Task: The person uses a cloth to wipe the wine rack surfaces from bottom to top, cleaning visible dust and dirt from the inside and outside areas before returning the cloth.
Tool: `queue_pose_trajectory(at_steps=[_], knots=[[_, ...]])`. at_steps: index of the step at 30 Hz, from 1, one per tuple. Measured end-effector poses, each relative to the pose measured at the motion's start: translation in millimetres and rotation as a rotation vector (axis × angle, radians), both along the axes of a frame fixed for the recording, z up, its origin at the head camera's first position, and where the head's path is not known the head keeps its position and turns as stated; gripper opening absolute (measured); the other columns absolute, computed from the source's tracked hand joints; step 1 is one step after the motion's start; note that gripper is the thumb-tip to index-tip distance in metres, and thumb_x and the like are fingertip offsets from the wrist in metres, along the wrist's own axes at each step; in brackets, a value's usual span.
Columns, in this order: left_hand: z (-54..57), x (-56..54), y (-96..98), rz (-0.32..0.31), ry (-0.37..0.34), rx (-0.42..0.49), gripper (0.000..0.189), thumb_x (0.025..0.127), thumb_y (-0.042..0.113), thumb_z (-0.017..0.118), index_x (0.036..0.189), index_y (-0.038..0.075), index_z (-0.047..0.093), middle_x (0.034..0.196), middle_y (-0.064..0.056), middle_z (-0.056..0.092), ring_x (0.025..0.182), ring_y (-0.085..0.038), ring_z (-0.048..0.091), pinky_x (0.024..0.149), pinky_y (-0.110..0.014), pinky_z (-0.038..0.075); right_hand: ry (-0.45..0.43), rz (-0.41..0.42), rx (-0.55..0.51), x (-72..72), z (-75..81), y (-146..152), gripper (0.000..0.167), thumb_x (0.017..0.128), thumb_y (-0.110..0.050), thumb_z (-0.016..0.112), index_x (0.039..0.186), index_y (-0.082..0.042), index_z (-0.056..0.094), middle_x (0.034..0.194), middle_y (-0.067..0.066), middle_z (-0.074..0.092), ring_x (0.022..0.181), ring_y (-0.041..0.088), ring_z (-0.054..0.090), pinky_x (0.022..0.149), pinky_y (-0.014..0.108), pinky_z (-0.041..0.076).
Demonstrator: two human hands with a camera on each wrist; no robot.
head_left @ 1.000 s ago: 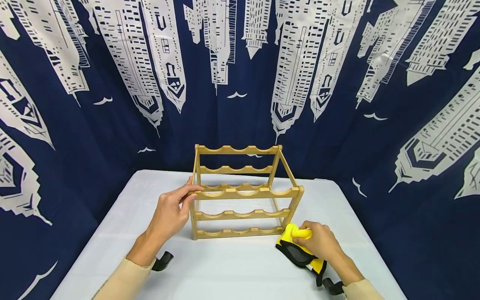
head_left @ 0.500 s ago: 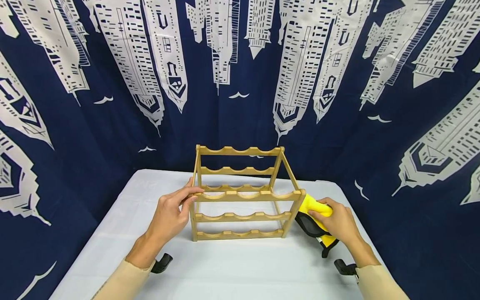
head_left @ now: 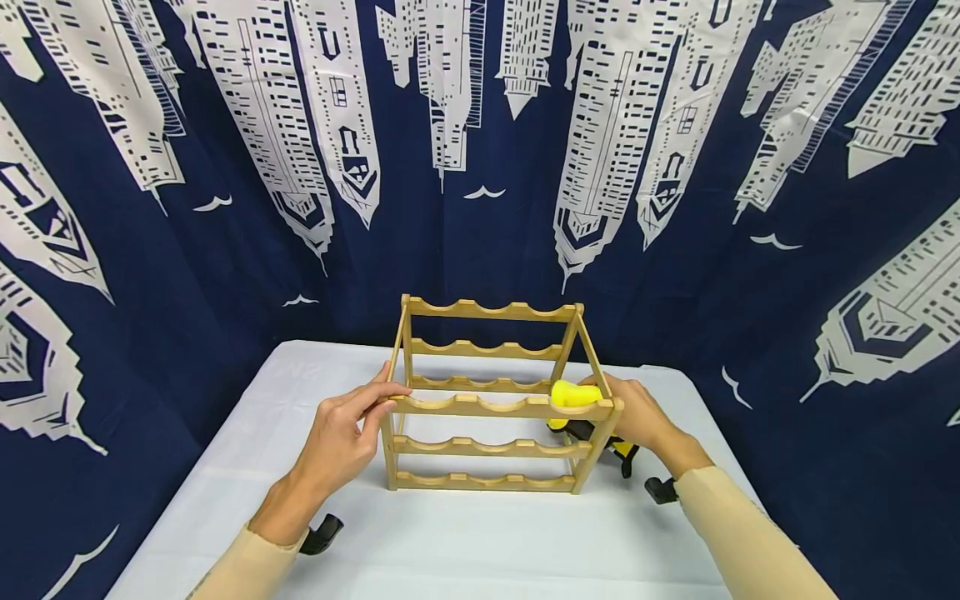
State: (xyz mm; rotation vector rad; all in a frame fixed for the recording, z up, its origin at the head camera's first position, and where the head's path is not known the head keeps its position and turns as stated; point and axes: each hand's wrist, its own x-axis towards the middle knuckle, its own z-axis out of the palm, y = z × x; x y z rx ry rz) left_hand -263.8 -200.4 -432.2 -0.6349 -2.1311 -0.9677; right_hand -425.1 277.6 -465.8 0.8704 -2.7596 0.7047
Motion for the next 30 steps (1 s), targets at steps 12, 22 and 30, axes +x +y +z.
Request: queue_pose_trajectory(at_steps=[12, 22, 30], knots=[[-1.2, -0.2, -3.4, -0.019, -0.003, -0.013, 0.035, 0.104, -0.012, 0.078, 0.127, 0.013, 0.085, 0.141, -0.02, 0.083, 0.133, -0.041, 0.079, 0.085, -0.007, 0.061, -0.009, 0.338, 0.062, -32.9, 6.5, -60.8, 0.027, 0.101, -0.021, 0.088, 0.126, -0.012, 0.081, 0.102, -0.003, 0.083, 0.083, 0.004, 0.066, 0.081, 0.029, 0.061], [-3.9, -1.5, -4.7, -0.008, 0.037, -0.041, 0.039, 0.101, -0.013, 0.079, 0.129, 0.014, 0.085, 0.121, -0.008, 0.09, 0.087, -0.011, 0.071, 0.064, -0.013, 0.048, 0.116, 0.499, 0.022, -68.8, -13.1, -83.2, 0.03, 0.103, -0.009, 0.088, 0.128, -0.012, 0.072, 0.108, 0.001, 0.084, 0.082, 0.001, 0.07, 0.079, 0.026, 0.068], [-5.0, -1.3, -5.7, -0.022, -0.032, -0.019, 0.04, 0.103, -0.013, 0.077, 0.13, 0.016, 0.084, 0.152, -0.023, 0.077, 0.13, -0.037, 0.081, 0.096, -0.009, 0.063, 0.424, 0.612, 0.087, -77.9, -17.6, -95.2, 0.042, 0.089, -0.004, 0.1, 0.121, -0.008, 0.074, 0.11, 0.008, 0.082, 0.084, 0.014, 0.077, 0.078, 0.026, 0.071]])
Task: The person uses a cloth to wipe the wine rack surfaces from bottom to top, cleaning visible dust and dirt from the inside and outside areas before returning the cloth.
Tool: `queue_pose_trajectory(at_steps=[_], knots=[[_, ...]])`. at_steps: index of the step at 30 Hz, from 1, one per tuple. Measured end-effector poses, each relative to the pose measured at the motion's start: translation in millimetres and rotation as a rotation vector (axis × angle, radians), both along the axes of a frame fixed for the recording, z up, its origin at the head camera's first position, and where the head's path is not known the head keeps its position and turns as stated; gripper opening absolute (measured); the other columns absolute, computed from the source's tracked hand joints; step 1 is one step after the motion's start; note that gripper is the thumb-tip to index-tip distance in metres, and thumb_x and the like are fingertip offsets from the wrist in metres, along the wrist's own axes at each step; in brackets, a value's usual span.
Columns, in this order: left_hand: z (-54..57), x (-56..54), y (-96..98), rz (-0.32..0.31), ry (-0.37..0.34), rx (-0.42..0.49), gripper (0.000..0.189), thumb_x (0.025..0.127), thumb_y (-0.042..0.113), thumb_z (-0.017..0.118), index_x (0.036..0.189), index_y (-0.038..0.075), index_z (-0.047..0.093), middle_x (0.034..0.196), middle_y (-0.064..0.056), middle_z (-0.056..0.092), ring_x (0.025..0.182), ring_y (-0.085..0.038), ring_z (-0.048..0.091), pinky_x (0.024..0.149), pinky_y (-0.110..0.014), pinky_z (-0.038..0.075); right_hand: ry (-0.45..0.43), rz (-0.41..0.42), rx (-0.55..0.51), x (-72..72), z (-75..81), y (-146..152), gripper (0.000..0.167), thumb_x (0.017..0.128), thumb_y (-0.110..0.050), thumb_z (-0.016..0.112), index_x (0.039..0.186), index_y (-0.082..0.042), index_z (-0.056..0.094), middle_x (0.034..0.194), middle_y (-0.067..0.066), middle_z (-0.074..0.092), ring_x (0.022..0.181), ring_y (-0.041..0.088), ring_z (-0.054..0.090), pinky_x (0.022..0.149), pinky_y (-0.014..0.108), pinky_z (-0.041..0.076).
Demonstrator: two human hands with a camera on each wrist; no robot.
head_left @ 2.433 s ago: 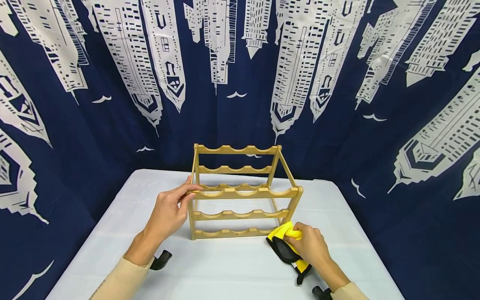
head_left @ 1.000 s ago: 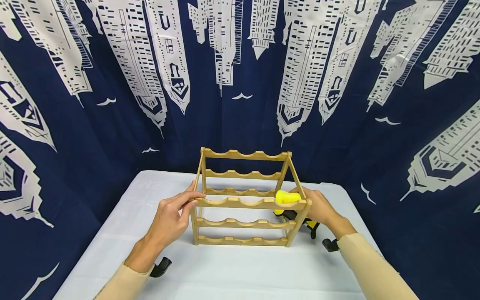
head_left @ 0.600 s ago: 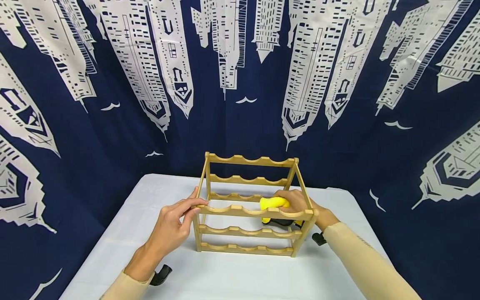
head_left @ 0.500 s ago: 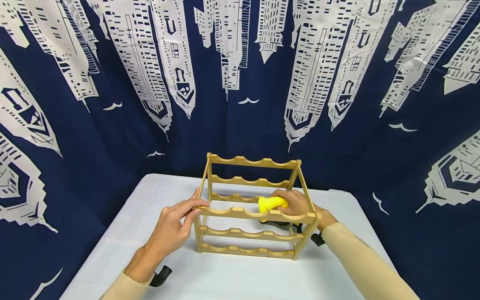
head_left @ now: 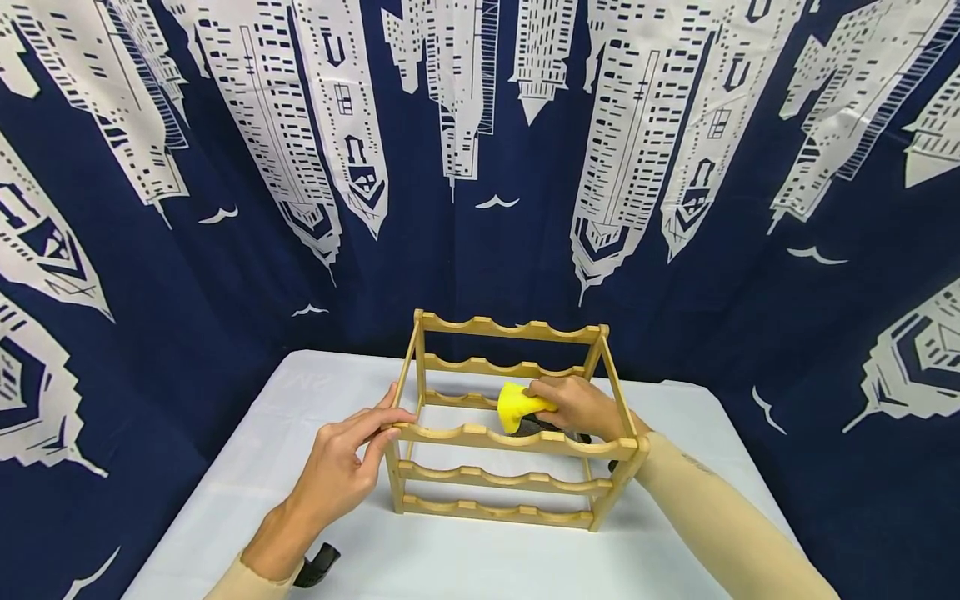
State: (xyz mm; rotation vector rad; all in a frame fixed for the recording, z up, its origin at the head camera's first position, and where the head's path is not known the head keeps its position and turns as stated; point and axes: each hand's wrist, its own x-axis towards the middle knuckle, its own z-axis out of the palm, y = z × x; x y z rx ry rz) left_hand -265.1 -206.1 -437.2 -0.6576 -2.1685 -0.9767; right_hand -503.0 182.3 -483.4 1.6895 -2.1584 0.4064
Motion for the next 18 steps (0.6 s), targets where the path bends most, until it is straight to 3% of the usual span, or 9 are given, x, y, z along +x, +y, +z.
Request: queue_pose_trajectory(at_steps=[2, 5, 7, 9, 12, 14, 15, 18], knots=[[-0.3, 0.1, -0.3, 0.0, 0.0, -0.002, 0.04, 0.103, -0.013, 0.078, 0.13, 0.015, 0.084, 0.152, -0.024, 0.076, 0.129, -0.036, 0.081, 0.098, -0.011, 0.064, 0.066, 0.017, -0.014, -2.1, -1.7, -3.2, 0.046, 0.086, -0.004, 0.103, 0.122, -0.008, 0.075, 0.111, 0.008, 0.079, 0.084, 0.015, 0.077, 0.077, 0.025, 0.071], [-1.2, -1.4, -1.1, 0.006, 0.022, -0.015, 0.04, 0.102, -0.013, 0.078, 0.13, 0.015, 0.084, 0.137, -0.017, 0.086, 0.111, -0.022, 0.086, 0.084, -0.006, 0.061, 0.131, 0.022, -0.008, -6.6, -6.1, -9.6, 0.052, 0.084, -0.007, 0.106, 0.126, -0.009, 0.075, 0.119, 0.01, 0.075, 0.085, 0.016, 0.076, 0.077, 0.024, 0.071], [-1.9, -2.3, -1.9, 0.01, 0.039, -0.024, 0.041, 0.101, -0.014, 0.079, 0.13, 0.015, 0.084, 0.135, -0.017, 0.087, 0.107, -0.017, 0.085, 0.081, -0.008, 0.062, 0.16, 0.021, 0.015, -9.2, -7.7, -15.6, 0.056, 0.085, -0.011, 0.106, 0.131, -0.01, 0.074, 0.13, 0.012, 0.073, 0.09, 0.018, 0.076, 0.077, 0.024, 0.071], [-2.1, -3.5, -2.3, 0.007, 0.046, -0.028, 0.042, 0.1, -0.014, 0.079, 0.13, 0.015, 0.084, 0.128, -0.013, 0.089, 0.09, -0.01, 0.078, 0.072, -0.008, 0.058, 0.188, 0.027, 0.044, -12.3, -9.3, -22.0, 0.061, 0.085, -0.014, 0.107, 0.136, -0.009, 0.073, 0.139, 0.014, 0.071, 0.095, 0.021, 0.077, 0.079, 0.027, 0.071], [-2.0, -4.5, -2.6, 0.005, 0.043, -0.027, 0.04, 0.101, -0.013, 0.08, 0.13, 0.014, 0.084, 0.127, -0.012, 0.089, 0.089, -0.008, 0.075, 0.071, -0.01, 0.058, 0.215, 0.055, 0.084, -15.5, -9.3, -34.0, 0.067, 0.086, -0.015, 0.106, 0.143, -0.011, 0.072, 0.144, 0.012, 0.072, 0.104, 0.024, 0.08, 0.085, 0.032, 0.072], [-2.1, -4.7, -2.5, 0.008, 0.034, -0.03, 0.039, 0.102, -0.012, 0.079, 0.13, 0.014, 0.084, 0.12, -0.007, 0.09, 0.079, -0.008, 0.065, 0.064, -0.012, 0.05, 0.232, 0.081, 0.099, -18.6, -10.8, -42.5, 0.066, 0.087, -0.012, 0.105, 0.144, -0.013, 0.072, 0.142, 0.009, 0.075, 0.108, 0.024, 0.082, 0.089, 0.034, 0.073], [-2.1, -4.5, -2.5, 0.011, 0.032, -0.029, 0.039, 0.102, -0.011, 0.079, 0.13, 0.015, 0.084, 0.123, -0.008, 0.09, 0.084, -0.007, 0.069, 0.065, -0.012, 0.051, 0.239, 0.091, 0.108, -19.0, -10.8, -46.7, 0.063, 0.089, -0.012, 0.103, 0.145, -0.015, 0.073, 0.14, 0.007, 0.076, 0.109, 0.023, 0.083, 0.091, 0.034, 0.073], [-3.5, -2.9, -2.5, 0.017, 0.016, -0.026, 0.039, 0.102, -0.011, 0.079, 0.13, 0.016, 0.084, 0.128, -0.012, 0.089, 0.079, -0.005, 0.065, 0.062, -0.009, 0.047, 0.247, 0.116, 0.155, -19.2, -13.3, -56.3, 0.053, 0.098, -0.01, 0.095, 0.147, -0.021, 0.075, 0.141, 0.004, 0.078, 0.113, 0.022, 0.083, 0.096, 0.034, 0.072]])
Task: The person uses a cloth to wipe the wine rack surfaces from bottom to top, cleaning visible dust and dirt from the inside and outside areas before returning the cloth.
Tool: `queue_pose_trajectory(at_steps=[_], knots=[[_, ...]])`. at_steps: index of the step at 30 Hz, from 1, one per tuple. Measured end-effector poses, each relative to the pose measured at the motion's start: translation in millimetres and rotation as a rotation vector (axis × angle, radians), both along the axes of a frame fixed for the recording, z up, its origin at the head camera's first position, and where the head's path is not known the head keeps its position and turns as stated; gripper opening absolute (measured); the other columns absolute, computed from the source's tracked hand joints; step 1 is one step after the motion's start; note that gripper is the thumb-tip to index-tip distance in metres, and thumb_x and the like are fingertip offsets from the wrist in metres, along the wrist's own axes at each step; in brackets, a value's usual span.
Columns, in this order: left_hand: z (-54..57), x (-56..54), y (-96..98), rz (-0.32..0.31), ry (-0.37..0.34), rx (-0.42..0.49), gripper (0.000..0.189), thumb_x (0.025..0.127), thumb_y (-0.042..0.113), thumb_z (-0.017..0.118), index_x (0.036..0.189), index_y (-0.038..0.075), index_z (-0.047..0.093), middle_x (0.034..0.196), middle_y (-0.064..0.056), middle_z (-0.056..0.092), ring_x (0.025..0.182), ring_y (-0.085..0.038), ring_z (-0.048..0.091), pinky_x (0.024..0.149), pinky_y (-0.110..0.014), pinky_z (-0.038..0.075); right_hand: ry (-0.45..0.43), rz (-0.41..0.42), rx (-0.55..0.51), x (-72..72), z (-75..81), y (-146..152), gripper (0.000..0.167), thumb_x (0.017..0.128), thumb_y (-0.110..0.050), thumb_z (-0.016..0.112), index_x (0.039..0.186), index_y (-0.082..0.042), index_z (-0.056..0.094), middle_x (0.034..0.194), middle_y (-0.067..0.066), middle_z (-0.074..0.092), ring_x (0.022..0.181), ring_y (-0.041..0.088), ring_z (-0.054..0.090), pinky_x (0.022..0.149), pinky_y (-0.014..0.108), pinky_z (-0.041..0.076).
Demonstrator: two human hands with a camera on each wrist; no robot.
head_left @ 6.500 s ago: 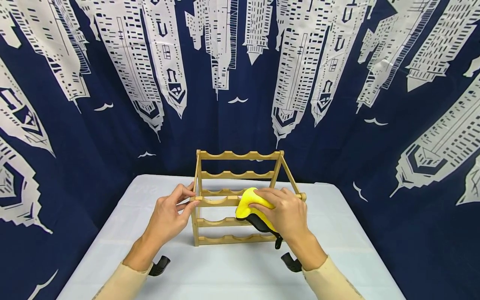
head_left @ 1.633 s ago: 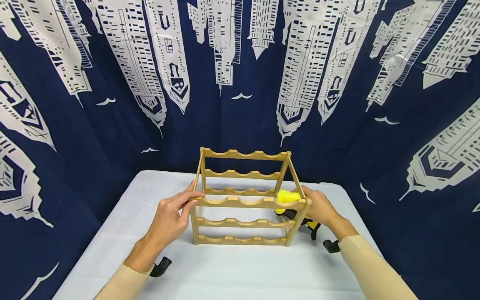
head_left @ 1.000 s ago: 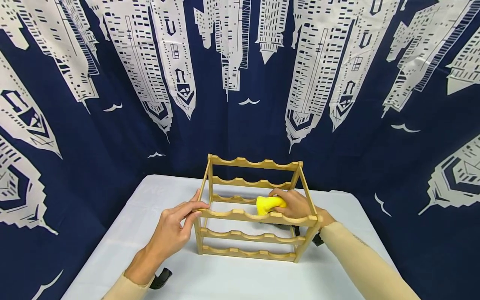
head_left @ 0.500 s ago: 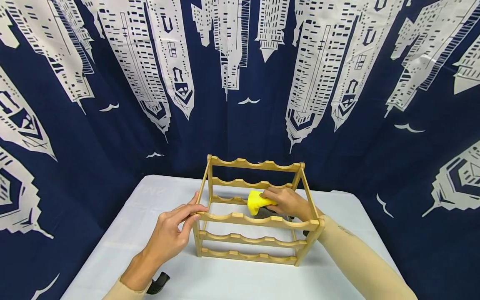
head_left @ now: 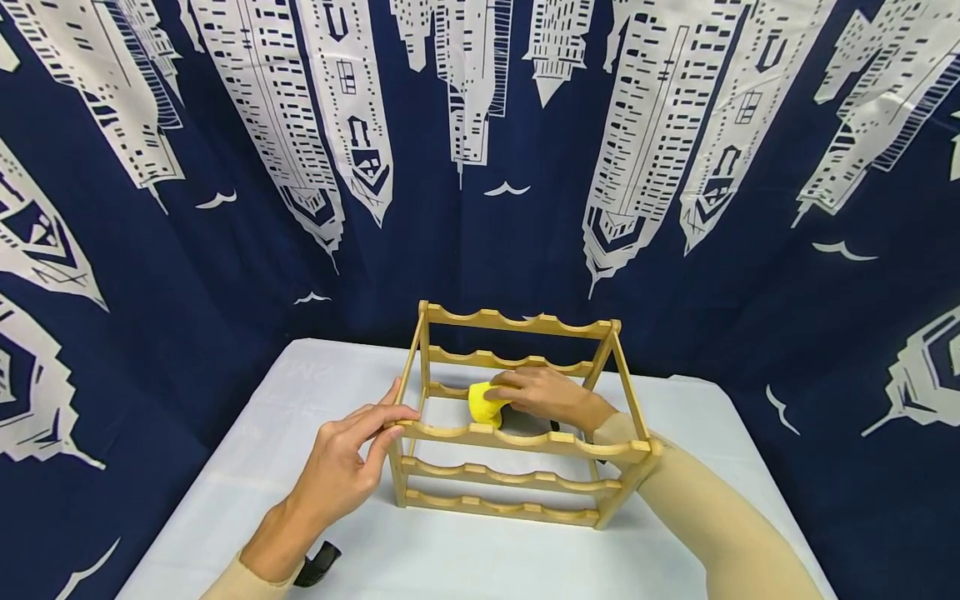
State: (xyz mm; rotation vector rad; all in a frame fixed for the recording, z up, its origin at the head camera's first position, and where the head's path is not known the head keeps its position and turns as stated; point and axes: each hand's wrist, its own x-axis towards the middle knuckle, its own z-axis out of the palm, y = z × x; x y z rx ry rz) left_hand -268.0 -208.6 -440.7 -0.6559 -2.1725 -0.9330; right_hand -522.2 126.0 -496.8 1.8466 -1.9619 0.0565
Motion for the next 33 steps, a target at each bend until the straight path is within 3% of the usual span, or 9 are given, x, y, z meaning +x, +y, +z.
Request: queue_pose_trajectory(at_steps=[3, 8, 14, 21, 22, 25, 28, 29, 33], knots=[[0.9, -0.4, 0.2, 0.006, 0.003, 0.001, 0.04, 0.101, -0.012, 0.079, 0.129, 0.017, 0.084, 0.134, -0.016, 0.087, 0.087, -0.007, 0.075, 0.064, -0.007, 0.049, 0.002, -0.011, 0.084, 0.2, 1.3, -4.1, 0.045, 0.107, -0.013, 0.084, 0.151, -0.022, 0.075, 0.149, 0.004, 0.078, 0.119, 0.022, 0.081, 0.101, 0.035, 0.071], [0.6, 2.7, 1.9, 0.006, -0.002, 0.002, 0.039, 0.102, -0.011, 0.079, 0.13, 0.017, 0.083, 0.119, -0.007, 0.09, 0.079, -0.004, 0.063, 0.06, -0.009, 0.045, -0.011, -0.088, 0.221, 8.5, -3.4, -6.6, 0.041, 0.118, -0.017, 0.068, 0.159, -0.019, 0.071, 0.165, 0.0, 0.073, 0.135, 0.023, 0.08, 0.115, 0.041, 0.067], [1.4, 1.2, 1.5, 0.004, 0.006, 0.002, 0.038, 0.102, -0.012, 0.079, 0.129, 0.015, 0.083, 0.116, -0.005, 0.09, 0.074, -0.003, 0.054, 0.06, -0.009, 0.042, 0.014, -0.169, 0.261, 7.6, -7.9, -11.5, 0.039, 0.117, -0.017, 0.068, 0.156, -0.021, 0.073, 0.16, -0.004, 0.075, 0.125, 0.033, 0.082, 0.103, 0.042, 0.072], [0.6, 1.4, 1.7, 0.014, -0.001, 0.011, 0.039, 0.103, -0.011, 0.079, 0.13, 0.017, 0.083, 0.113, -0.003, 0.089, 0.071, -0.002, 0.049, 0.059, -0.007, 0.04, 0.097, -0.186, 0.209, 9.7, -9.8, -11.2, 0.038, 0.115, -0.02, 0.073, 0.153, -0.028, 0.072, 0.139, 0.006, 0.075, 0.105, 0.021, 0.076, 0.073, 0.028, 0.066], [0.8, 1.6, 1.8, 0.016, -0.003, 0.014, 0.039, 0.103, -0.011, 0.079, 0.13, 0.017, 0.083, 0.117, -0.005, 0.09, 0.075, -0.001, 0.058, 0.063, -0.004, 0.045, 0.1, -0.184, 0.197, 9.6, -9.9, -10.7, 0.04, 0.115, -0.019, 0.075, 0.153, -0.029, 0.071, 0.133, 0.006, 0.075, 0.099, 0.019, 0.075, 0.07, 0.027, 0.065], [1.1, 2.1, 2.3, 0.012, -0.017, 0.028, 0.04, 0.103, -0.011, 0.078, 0.13, 0.017, 0.083, 0.132, -0.013, 0.088, 0.098, -0.012, 0.083, 0.082, -0.002, 0.058, 0.05, -0.153, 0.141, 7.9, -10.4, -9.6, 0.046, 0.111, -0.016, 0.079, 0.153, -0.029, 0.067, 0.112, 0.006, 0.077, 0.078, 0.016, 0.069, 0.06, 0.024, 0.058], [1.2, 2.2, 2.6, 0.003, -0.026, 0.043, 0.039, 0.103, -0.012, 0.078, 0.129, 0.016, 0.083, 0.147, -0.022, 0.08, 0.128, -0.033, 0.082, 0.099, -0.014, 0.065, -0.067, -0.093, 0.069, 5.2, -10.7, -9.4, 0.045, 0.108, -0.012, 0.081, 0.148, -0.025, 0.066, 0.095, 0.003, 0.078, 0.064, 0.013, 0.065, 0.055, 0.021, 0.055], [1.2, 2.3, 2.7, 0.002, -0.029, 0.047, 0.038, 0.103, -0.012, 0.078, 0.129, 0.016, 0.083, 0.148, -0.022, 0.079, 0.129, -0.034, 0.082, 0.1, -0.014, 0.065, -0.118, -0.071, 0.041, 4.2, -10.7, -9.5, 0.043, 0.108, -0.011, 0.082, 0.146, -0.023, 0.067, 0.094, 0.003, 0.079, 0.063, 0.013, 0.065, 0.056, 0.02, 0.056], [1.4, 2.2, 2.8, 0.005, -0.027, 0.046, 0.037, 0.103, -0.011, 0.078, 0.128, 0.015, 0.084, 0.146, -0.021, 0.081, 0.129, -0.033, 0.083, 0.1, -0.014, 0.065, -0.266, -0.017, -0.026, 1.8, -9.7, -10.5, 0.032, 0.109, -0.008, 0.081, 0.14, -0.014, 0.074, 0.119, 0.011, 0.083, 0.068, 0.014, 0.073, 0.068, 0.018, 0.065]])
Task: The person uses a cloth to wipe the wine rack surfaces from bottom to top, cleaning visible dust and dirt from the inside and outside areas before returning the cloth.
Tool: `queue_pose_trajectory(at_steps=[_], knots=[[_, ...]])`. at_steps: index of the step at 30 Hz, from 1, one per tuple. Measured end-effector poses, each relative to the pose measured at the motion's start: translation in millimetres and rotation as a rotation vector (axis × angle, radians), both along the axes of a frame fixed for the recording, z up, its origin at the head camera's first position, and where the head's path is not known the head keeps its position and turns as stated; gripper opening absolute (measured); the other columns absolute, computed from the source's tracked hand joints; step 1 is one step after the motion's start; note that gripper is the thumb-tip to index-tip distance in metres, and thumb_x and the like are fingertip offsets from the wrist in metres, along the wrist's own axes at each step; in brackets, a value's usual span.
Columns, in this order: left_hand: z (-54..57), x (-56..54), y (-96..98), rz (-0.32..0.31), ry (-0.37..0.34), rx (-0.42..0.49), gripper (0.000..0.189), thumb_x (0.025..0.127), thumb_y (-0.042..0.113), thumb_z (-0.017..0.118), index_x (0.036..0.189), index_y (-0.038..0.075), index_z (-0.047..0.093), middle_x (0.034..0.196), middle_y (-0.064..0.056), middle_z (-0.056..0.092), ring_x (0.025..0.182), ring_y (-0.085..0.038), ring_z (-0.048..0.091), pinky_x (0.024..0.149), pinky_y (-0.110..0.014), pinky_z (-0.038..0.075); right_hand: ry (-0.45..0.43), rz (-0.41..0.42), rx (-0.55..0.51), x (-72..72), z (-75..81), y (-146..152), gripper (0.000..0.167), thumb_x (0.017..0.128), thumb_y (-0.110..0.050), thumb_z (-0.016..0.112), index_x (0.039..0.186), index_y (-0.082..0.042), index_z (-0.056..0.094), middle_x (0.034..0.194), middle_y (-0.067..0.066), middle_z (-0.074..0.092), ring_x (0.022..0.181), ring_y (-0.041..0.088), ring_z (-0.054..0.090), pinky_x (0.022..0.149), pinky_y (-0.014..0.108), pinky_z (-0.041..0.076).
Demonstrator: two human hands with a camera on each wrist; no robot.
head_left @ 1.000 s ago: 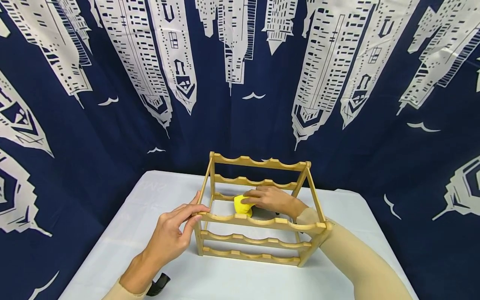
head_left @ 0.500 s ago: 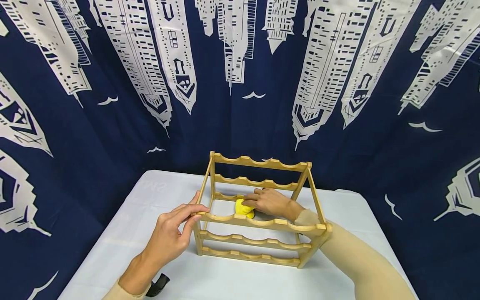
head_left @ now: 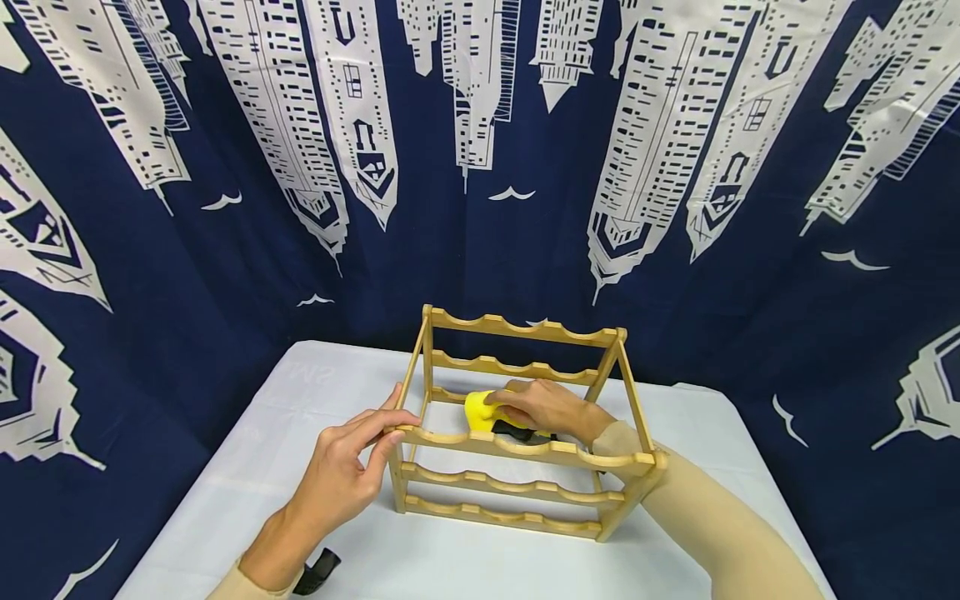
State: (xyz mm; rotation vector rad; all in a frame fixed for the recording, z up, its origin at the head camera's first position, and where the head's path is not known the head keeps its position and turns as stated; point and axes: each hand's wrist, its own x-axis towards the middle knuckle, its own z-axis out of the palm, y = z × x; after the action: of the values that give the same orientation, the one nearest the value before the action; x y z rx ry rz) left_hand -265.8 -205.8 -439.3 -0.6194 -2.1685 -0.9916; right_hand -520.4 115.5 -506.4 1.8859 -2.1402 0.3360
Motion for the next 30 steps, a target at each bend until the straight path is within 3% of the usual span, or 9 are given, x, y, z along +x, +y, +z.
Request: queue_pose_trajectory(at_steps=[4, 8, 12, 14, 17, 19, 22, 24, 30], knots=[[-0.7, -1.0, 0.0, 0.008, 0.011, -0.014, 0.039, 0.102, -0.012, 0.078, 0.129, 0.017, 0.084, 0.137, -0.015, 0.086, 0.121, -0.025, 0.086, 0.098, -0.014, 0.066, -0.026, -0.018, 0.031, -0.2, -0.3, -1.2, 0.03, 0.112, -0.01, 0.078, 0.141, -0.014, 0.078, 0.143, 0.015, 0.074, 0.073, 0.012, 0.073, 0.073, 0.012, 0.062], [-1.8, -1.5, -0.1, 0.014, 0.02, -0.02, 0.04, 0.102, -0.012, 0.079, 0.129, 0.017, 0.084, 0.126, -0.01, 0.089, 0.113, -0.018, 0.086, 0.096, -0.014, 0.067, -0.057, -0.029, 0.061, 1.7, -0.1, -0.5, 0.041, 0.11, -0.003, 0.078, 0.147, -0.02, 0.08, 0.14, 0.011, 0.078, 0.069, 0.01, 0.071, 0.069, 0.009, 0.059], [-1.8, -0.8, -0.3, 0.018, 0.021, -0.027, 0.039, 0.102, -0.011, 0.079, 0.129, 0.018, 0.083, 0.12, -0.004, 0.09, 0.103, -0.011, 0.084, 0.094, -0.013, 0.066, -0.153, -0.028, 0.073, 3.3, 0.7, -0.4, 0.05, 0.107, 0.008, 0.076, 0.146, -0.022, 0.082, 0.142, 0.015, 0.079, 0.089, 0.018, 0.082, 0.087, 0.018, 0.069], [-1.3, -0.2, -0.5, 0.02, 0.017, -0.029, 0.039, 0.103, -0.01, 0.08, 0.129, 0.018, 0.083, 0.115, -0.001, 0.09, 0.088, -0.005, 0.076, 0.082, -0.005, 0.061, -0.206, -0.043, 0.08, 3.6, 0.9, -1.3, 0.048, 0.108, 0.009, 0.073, 0.146, -0.019, 0.082, 0.144, 0.017, 0.078, 0.106, 0.024, 0.085, 0.098, 0.027, 0.072], [-0.3, -0.1, -0.3, 0.018, 0.017, -0.026, 0.039, 0.103, -0.01, 0.08, 0.129, 0.018, 0.083, 0.113, -0.001, 0.089, 0.079, -0.002, 0.065, 0.068, -0.002, 0.05, -0.262, -0.086, 0.094, 3.8, -0.6, -2.0, 0.041, 0.112, 0.0, 0.07, 0.148, -0.015, 0.081, 0.147, 0.017, 0.076, 0.113, 0.026, 0.083, 0.101, 0.032, 0.072], [0.3, -0.2, 0.2, 0.015, 0.016, -0.023, 0.039, 0.103, -0.01, 0.08, 0.13, 0.018, 0.083, 0.118, -0.004, 0.09, 0.081, -0.003, 0.068, 0.069, -0.002, 0.05, -0.263, -0.125, 0.112, 4.2, -2.9, -1.8, 0.038, 0.112, -0.013, 0.077, 0.15, -0.015, 0.08, 0.148, 0.018, 0.074, 0.111, 0.025, 0.081, 0.1, 0.035, 0.072], [0.7, 0.0, 0.6, 0.008, 0.01, -0.012, 0.04, 0.103, -0.011, 0.079, 0.13, 0.017, 0.083, 0.135, -0.014, 0.087, 0.108, -0.017, 0.086, 0.09, -0.005, 0.062, -0.22, -0.175, 0.155, 5.8, -5.9, -1.2, 0.051, 0.106, -0.03, 0.089, 0.154, -0.017, 0.078, 0.149, 0.019, 0.071, 0.114, 0.025, 0.079, 0.103, 0.038, 0.072], [0.9, 0.5, 0.7, 0.004, -0.003, -0.004, 0.04, 0.104, -0.011, 0.078, 0.13, 0.017, 0.083, 0.146, -0.019, 0.081, 0.127, -0.031, 0.083, 0.101, -0.014, 0.064, -0.185, -0.204, 0.179, 5.6, -7.9, -0.6, 0.059, 0.102, -0.038, 0.094, 0.155, -0.019, 0.077, 0.146, 0.018, 0.071, 0.11, 0.023, 0.079, 0.1, 0.035, 0.073], [1.0, 1.2, 2.3, 0.004, -0.031, 0.013, 0.038, 0.104, -0.012, 0.077, 0.13, 0.016, 0.083, 0.152, -0.023, 0.076, 0.133, -0.037, 0.08, 0.102, -0.015, 0.064, -0.152, -0.227, 0.204, 6.4, -7.0, 1.5, 0.053, 0.104, -0.028, 0.092, 0.154, -0.017, 0.078, 0.123, 0.012, 0.076, 0.084, 0.011, 0.073, 0.081, 0.016, 0.067]])
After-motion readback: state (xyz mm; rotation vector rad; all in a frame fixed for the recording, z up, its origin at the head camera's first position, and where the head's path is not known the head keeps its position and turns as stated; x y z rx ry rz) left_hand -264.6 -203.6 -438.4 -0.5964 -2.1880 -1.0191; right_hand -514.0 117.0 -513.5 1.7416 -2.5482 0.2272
